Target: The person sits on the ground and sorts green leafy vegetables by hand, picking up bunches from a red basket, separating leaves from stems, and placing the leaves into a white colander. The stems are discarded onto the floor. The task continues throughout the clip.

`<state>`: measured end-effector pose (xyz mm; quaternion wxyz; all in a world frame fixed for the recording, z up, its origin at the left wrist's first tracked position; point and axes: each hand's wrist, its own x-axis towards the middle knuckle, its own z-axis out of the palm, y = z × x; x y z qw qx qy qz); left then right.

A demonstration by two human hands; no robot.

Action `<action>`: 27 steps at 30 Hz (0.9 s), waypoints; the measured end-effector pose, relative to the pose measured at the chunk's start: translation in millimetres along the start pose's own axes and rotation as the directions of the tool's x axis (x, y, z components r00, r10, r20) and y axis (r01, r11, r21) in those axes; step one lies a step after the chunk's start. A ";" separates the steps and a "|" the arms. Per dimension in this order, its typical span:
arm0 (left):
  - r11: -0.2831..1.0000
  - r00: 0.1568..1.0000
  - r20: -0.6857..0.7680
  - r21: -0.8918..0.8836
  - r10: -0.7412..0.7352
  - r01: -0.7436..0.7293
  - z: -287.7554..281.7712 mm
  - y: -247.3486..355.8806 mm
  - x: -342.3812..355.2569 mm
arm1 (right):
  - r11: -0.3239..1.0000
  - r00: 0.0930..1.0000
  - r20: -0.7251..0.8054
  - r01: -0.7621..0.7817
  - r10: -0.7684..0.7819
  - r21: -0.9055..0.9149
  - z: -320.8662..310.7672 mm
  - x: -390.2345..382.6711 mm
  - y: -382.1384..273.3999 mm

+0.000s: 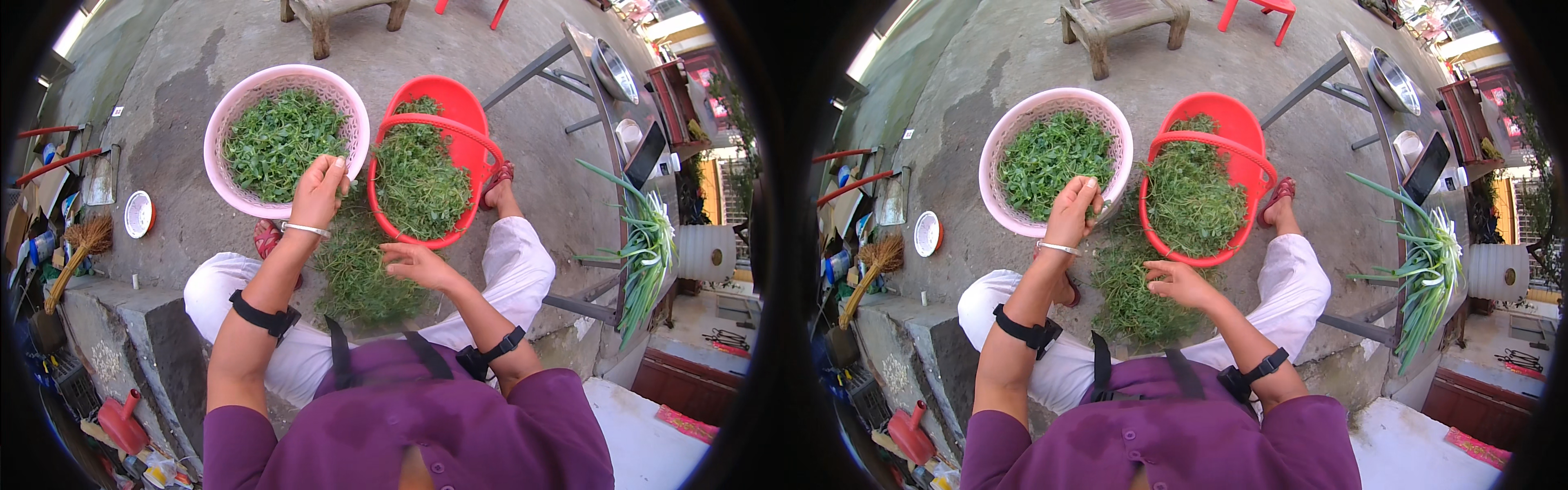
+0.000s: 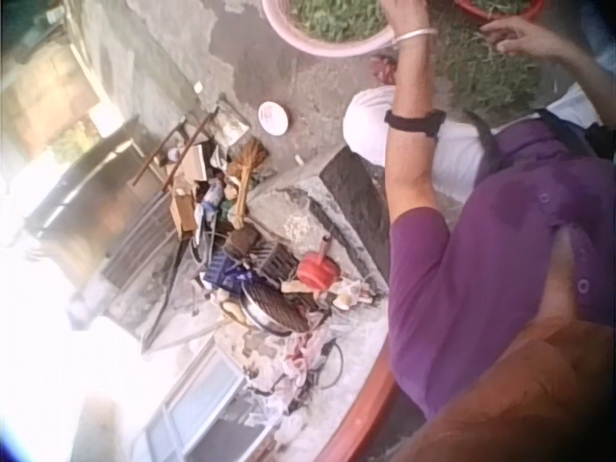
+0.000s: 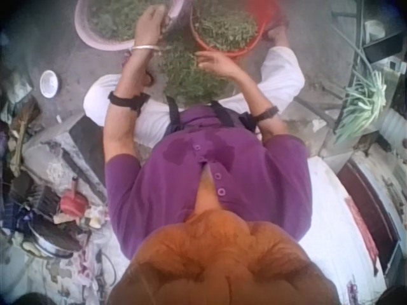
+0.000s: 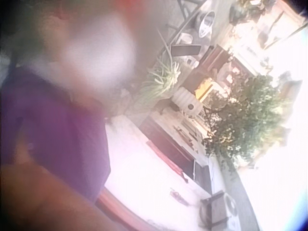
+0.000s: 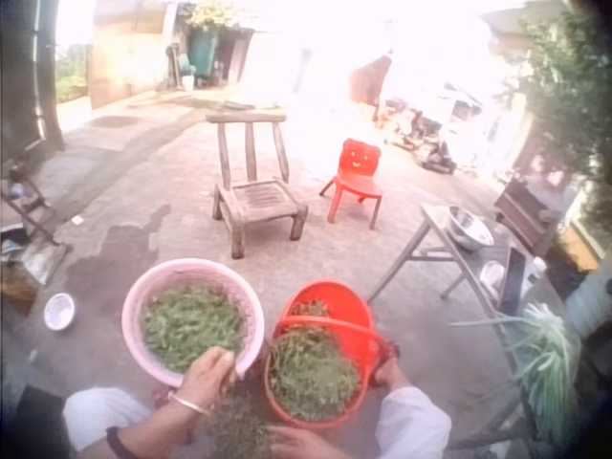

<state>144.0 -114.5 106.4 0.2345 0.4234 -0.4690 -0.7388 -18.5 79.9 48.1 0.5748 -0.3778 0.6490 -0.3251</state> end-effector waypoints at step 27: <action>0.314 0.812 0.001 0.922 0.583 -0.227 -17.9 22.2 6.7 | 0.954 0.734 -0.676 -0.157 -0.062 -0.257 -177.3 138.7 80.2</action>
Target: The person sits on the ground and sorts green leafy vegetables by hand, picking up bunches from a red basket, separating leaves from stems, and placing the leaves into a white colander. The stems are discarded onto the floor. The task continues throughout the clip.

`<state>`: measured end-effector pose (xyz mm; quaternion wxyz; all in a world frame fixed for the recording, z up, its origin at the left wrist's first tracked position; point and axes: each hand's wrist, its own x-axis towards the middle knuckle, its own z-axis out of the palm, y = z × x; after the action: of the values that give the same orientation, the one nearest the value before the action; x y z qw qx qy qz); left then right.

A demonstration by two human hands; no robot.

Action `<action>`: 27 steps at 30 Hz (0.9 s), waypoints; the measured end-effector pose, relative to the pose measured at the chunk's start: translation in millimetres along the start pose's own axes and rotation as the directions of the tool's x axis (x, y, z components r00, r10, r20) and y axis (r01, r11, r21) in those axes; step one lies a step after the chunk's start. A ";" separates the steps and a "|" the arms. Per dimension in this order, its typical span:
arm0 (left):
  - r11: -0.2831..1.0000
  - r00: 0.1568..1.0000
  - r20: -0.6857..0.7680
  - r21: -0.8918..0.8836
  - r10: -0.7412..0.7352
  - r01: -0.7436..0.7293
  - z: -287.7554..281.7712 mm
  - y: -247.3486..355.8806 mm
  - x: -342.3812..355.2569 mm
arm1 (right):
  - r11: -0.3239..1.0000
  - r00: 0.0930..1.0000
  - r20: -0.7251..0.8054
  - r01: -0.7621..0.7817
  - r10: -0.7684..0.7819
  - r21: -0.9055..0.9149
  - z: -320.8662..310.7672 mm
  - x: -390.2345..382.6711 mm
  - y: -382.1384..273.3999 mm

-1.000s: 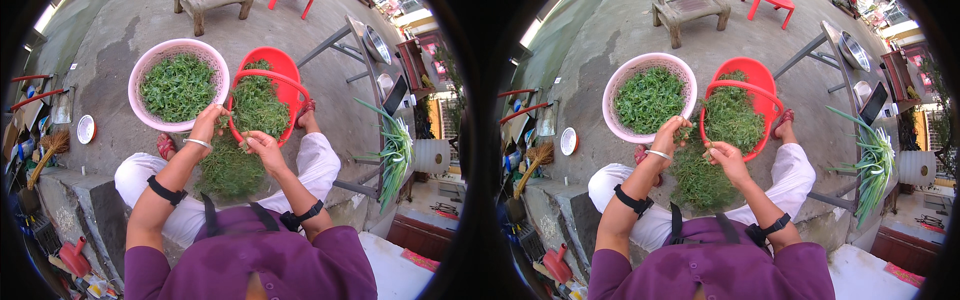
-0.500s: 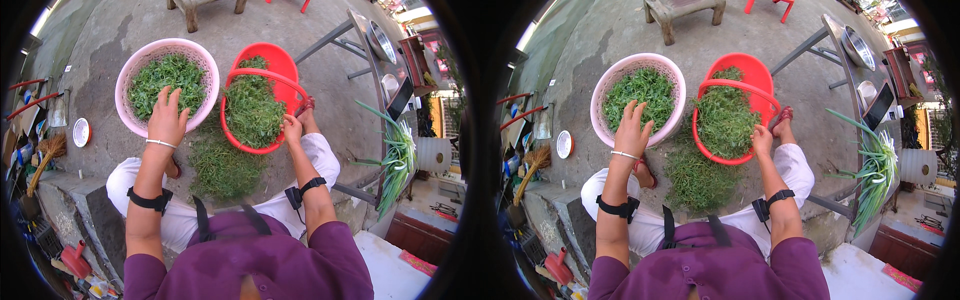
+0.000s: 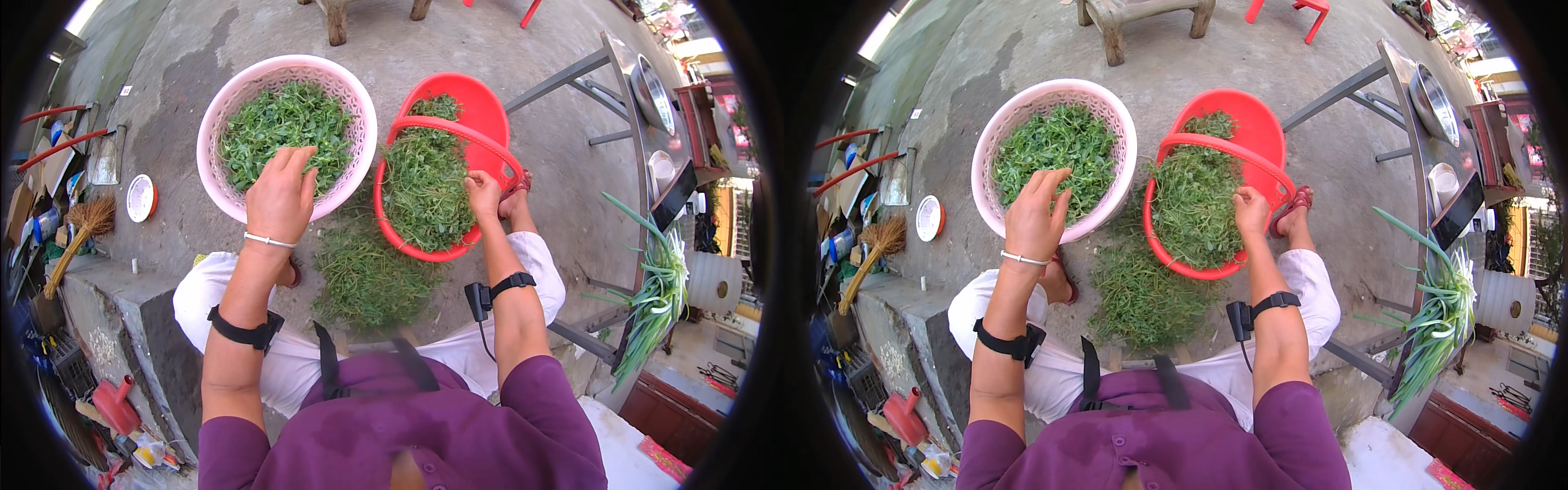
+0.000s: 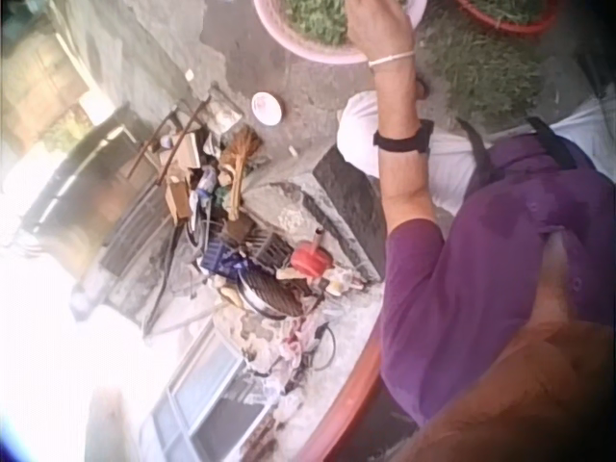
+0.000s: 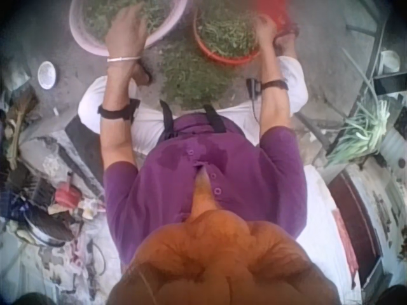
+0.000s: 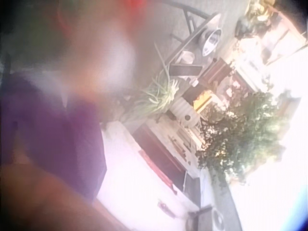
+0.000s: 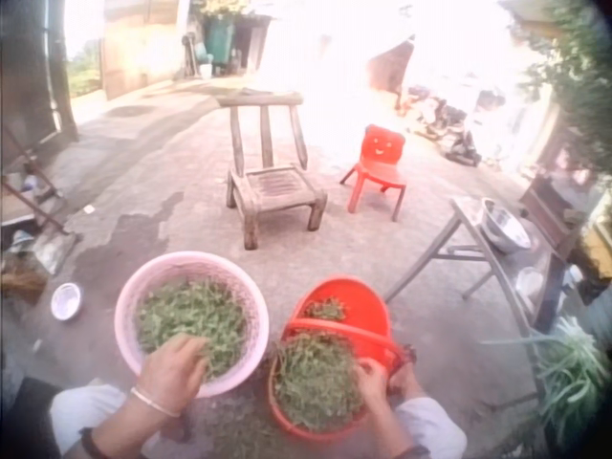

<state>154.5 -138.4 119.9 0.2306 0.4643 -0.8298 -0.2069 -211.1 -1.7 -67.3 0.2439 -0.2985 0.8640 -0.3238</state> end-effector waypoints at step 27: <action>0.676 0.824 0.495 -0.710 0.276 0.200 70.9 80.2 -87.1 | -0.409 0.696 0.573 -0.718 -0.431 0.564 -72.3 -196.3 -117.2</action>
<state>99.9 -15.0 90.7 0.1456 0.2302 -0.7138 -0.6452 -75.7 88.7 108.7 0.7045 0.1115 0.0596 -0.6984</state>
